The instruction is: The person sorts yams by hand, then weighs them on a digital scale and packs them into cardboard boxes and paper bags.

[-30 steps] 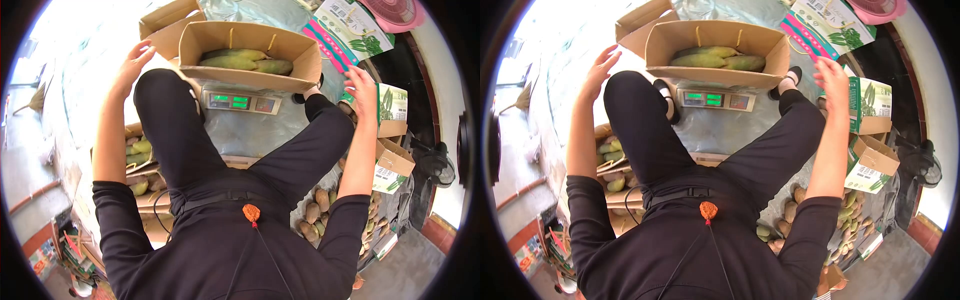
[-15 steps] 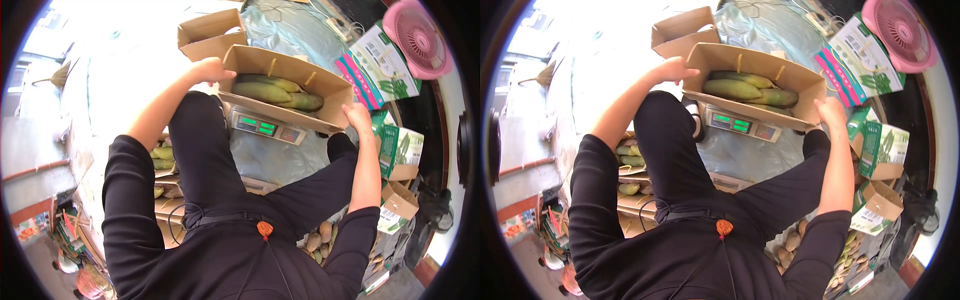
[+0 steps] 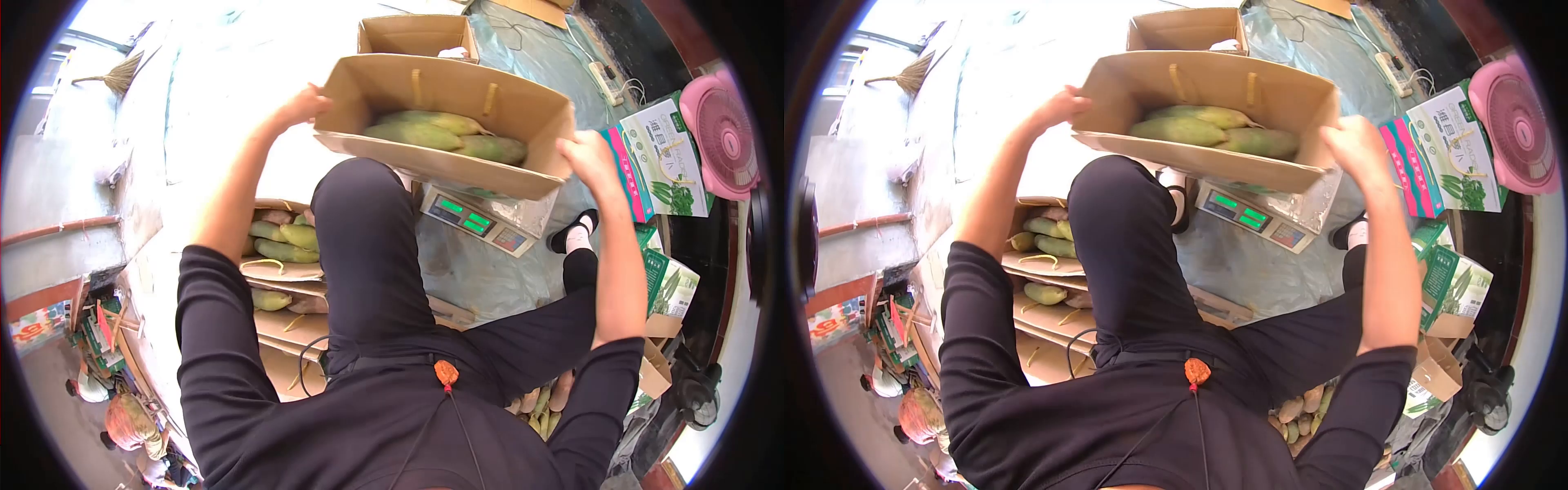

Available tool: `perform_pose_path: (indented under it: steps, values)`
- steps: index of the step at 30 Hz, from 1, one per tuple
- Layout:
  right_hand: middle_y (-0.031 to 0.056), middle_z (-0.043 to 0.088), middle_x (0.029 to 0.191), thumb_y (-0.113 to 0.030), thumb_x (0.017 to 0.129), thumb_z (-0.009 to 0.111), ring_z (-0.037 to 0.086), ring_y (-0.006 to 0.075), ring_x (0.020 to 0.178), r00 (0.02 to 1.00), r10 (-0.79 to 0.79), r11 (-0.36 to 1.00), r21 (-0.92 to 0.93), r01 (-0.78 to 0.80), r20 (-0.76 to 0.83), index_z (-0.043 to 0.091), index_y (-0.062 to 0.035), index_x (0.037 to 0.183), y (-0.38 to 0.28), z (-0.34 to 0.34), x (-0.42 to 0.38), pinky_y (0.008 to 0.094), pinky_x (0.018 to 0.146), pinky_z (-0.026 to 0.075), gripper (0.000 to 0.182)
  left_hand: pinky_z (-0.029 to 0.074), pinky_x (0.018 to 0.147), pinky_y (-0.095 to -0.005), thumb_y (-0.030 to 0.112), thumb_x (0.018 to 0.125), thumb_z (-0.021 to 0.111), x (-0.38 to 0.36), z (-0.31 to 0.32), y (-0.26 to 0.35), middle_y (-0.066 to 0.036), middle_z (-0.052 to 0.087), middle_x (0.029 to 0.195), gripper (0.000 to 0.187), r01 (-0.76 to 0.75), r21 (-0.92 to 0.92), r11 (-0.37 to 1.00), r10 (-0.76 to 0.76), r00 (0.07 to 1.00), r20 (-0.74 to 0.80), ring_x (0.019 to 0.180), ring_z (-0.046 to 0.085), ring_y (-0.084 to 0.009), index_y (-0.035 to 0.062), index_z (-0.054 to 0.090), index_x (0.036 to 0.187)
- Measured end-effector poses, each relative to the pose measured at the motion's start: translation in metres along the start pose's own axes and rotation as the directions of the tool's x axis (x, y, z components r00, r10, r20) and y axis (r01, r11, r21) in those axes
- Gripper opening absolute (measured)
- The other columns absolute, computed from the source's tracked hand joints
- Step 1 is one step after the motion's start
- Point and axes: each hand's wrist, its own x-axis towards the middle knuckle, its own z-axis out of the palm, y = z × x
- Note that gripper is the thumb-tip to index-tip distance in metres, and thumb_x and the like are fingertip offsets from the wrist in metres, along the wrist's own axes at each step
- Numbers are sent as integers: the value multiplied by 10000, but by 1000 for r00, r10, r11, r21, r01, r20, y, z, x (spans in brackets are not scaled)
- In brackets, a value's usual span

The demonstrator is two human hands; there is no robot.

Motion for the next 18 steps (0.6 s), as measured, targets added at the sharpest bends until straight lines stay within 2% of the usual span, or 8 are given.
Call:
perform_pose_path:
  steps: [3,7,9,13,14,15,17,18]
  values:
    - [204,643,775,-295,694,533,629,349,714,998,-57,998,-27,58,24,676,-36,767,-41,52,30,439,661,481,304,450,630,-312,275,786,526,-7,-51,-72,-66,612,722,343,-120,298,947,128,992,-8,665,540,-153,-21,642,916]
    - [175,658,832,-305,706,550,639,350,793,996,-65,996,66,61,65,686,-70,782,-117,121,42,437,731,505,282,484,730,-359,308,807,531,-43,-90,-124,-160,664,843,384,71,150,986,-24,955,-295,807,628,-252,-25,644,961]
    - [174,661,842,-284,716,556,643,344,823,992,-77,994,84,69,104,690,-83,806,-147,162,47,438,757,509,258,491,777,-381,362,821,553,-43,-114,-195,-210,658,899,404,25,794,608,174,971,-164,861,632,-329,-8,649,951]
    - [186,652,805,-287,729,577,642,348,774,983,-108,960,271,65,146,687,-48,790,-188,217,38,431,715,510,269,468,765,-481,388,874,486,-76,-126,-230,-209,615,997,385,347,720,601,-133,932,-338,873,596,-394,65,633,1022]
    - [205,645,799,-265,710,603,643,344,774,976,-100,949,312,34,195,684,-36,771,-192,231,37,436,707,505,251,463,779,-484,388,871,480,-81,-127,-278,-214,611,1022,390,235,771,592,4,956,-294,924,587,-392,64,631,1026]
    - [211,643,802,-260,684,631,637,349,768,960,-108,953,301,26,259,683,-25,767,-190,254,40,431,698,505,254,457,797,-484,382,868,483,-84,-116,-269,-215,612,1024,385,417,633,652,-174,895,-411,964,577,-386,70,624,1043]
    - [149,662,747,-145,721,567,645,294,696,842,-410,887,369,279,349,687,-56,738,-165,342,70,378,615,517,151,454,811,-491,374,868,469,-96,-92,-247,-219,608,1046,396,493,679,543,-313,870,-381,957,587,-378,60,618,1058]
    - [96,658,684,-130,764,539,640,225,618,705,-550,835,263,484,448,685,-65,754,-173,295,59,340,551,510,160,489,647,-498,353,860,480,-87,-90,-307,-182,653,800,307,279,901,333,-71,960,-271,705,622,-393,105,645,936]
